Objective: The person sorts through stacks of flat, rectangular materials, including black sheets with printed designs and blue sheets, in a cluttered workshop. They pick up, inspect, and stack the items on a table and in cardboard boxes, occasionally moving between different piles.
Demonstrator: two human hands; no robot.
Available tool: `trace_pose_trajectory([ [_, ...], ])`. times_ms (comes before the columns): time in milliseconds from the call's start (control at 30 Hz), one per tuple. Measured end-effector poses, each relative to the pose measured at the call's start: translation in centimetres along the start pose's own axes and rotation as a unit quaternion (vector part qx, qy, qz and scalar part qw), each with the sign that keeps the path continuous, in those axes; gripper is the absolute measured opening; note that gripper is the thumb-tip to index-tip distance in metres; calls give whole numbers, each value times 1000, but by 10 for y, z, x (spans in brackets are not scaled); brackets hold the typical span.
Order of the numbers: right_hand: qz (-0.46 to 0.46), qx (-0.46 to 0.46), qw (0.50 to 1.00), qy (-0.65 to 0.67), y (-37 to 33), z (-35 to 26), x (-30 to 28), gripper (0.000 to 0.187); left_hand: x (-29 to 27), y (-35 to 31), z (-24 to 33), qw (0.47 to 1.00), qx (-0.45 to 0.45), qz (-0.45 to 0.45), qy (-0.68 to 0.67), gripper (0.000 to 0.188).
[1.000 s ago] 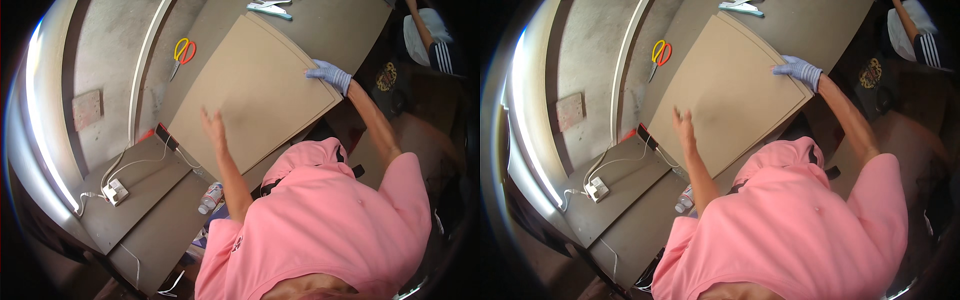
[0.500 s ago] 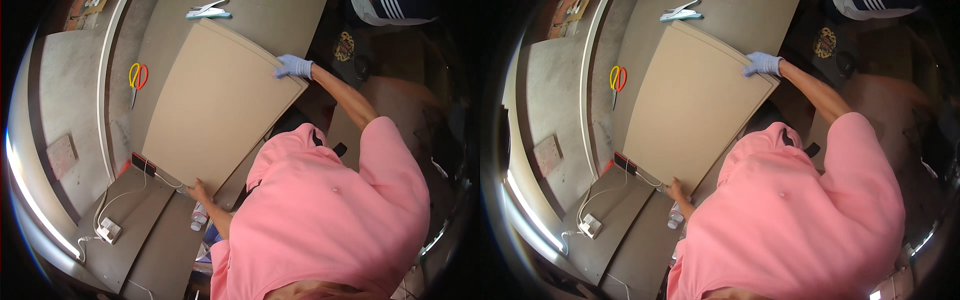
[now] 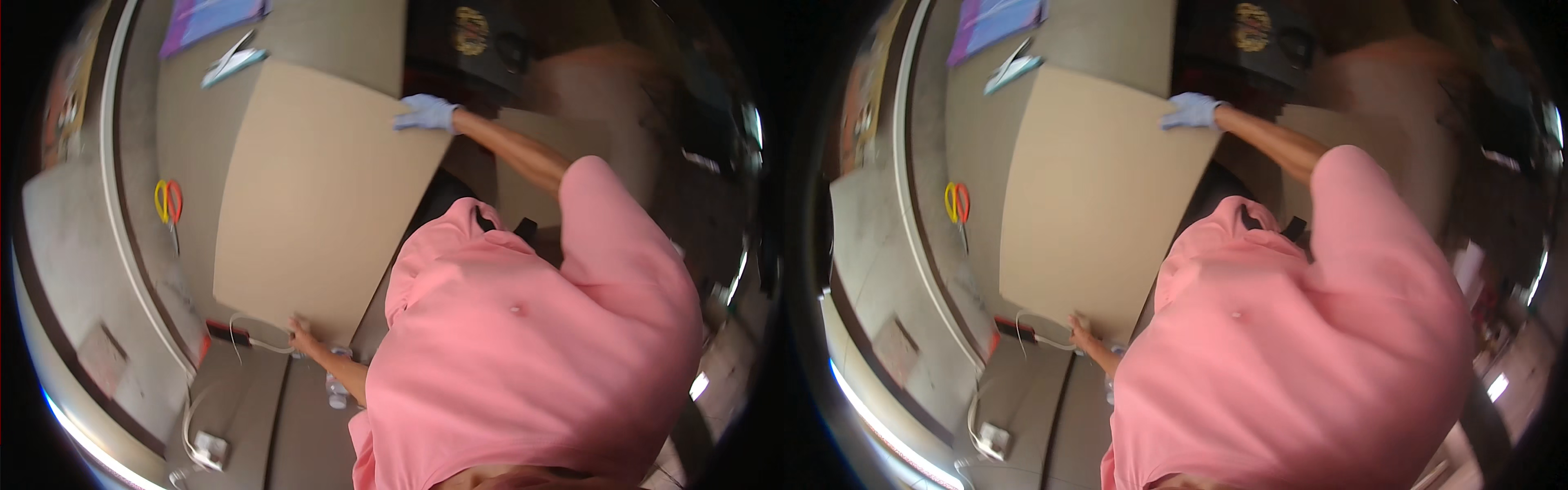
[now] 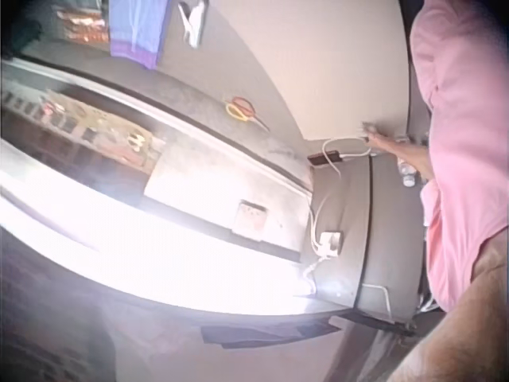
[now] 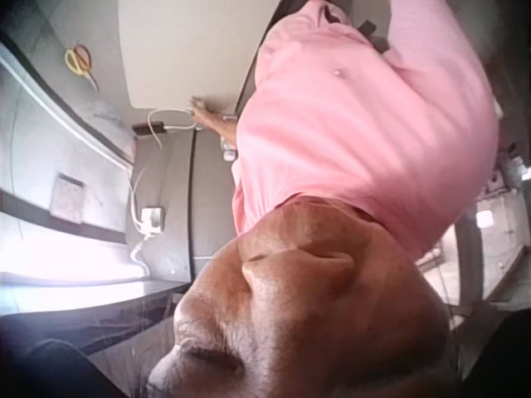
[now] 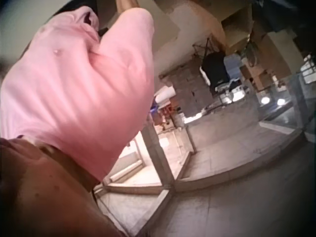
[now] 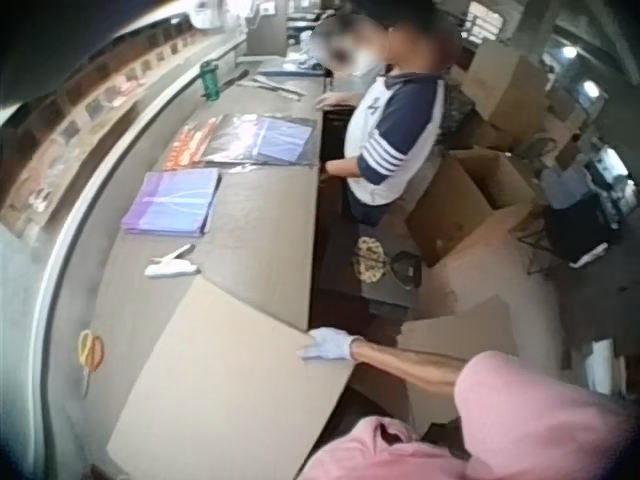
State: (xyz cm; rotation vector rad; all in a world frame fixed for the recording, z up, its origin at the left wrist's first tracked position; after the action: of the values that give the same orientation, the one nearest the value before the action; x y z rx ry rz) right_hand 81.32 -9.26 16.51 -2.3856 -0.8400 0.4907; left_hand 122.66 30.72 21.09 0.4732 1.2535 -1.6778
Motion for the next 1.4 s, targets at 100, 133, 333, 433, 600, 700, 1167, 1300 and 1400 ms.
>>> trace_pose_trajectory([
  [100, 107, -14, 985, -138, -19, -17, 10, 52, -8, 6, -5, 996, 49, -44, -60, 71],
  [133, 129, -8, 981, -145, -31, -19, 10, 53, -13, 11, -8, 989, 76, -79, -98, 71],
  [333, 147, 85, 981, -89, -90, 44, 19, 54, -21, 3, 9, 959, 52, -253, -119, 62],
  [433, 206, 98, 968, -105, -112, 63, 24, 50, -16, 22, 12, 949, 13, -303, -91, 57],
  [600, 235, 77, 964, -101, -124, 46, 25, 45, -7, 24, 7, 930, 32, -315, -190, 51],
  [700, 236, 83, 962, -108, -129, 32, 23, 45, 1, 74, -30, 929, 48, -280, -238, 46],
  [1167, 195, 59, 977, -56, -145, 81, 17, 50, -15, 47, -3, 956, 131, -261, -13, 51],
  [1300, 184, 66, 977, -79, -139, 83, 2, 52, -31, -99, 13, 875, 404, -261, 46, 44],
  [1400, 151, 46, 986, -56, -136, 104, -15, 51, -30, -113, 1, 881, 367, -295, -39, 41],
])
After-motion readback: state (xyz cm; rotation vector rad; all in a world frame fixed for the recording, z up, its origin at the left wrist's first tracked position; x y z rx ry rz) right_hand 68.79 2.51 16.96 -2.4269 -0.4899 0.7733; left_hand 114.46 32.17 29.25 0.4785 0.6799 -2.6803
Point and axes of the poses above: each hand's wrist, its own y-axis towards the middle knuckle, its own x-axis out of the palm, z = x × y, the point moved 2 cm from there along y, towards the middle knuckle, and after that the axes turned 3 degrees about y, right-handed, at the moved point
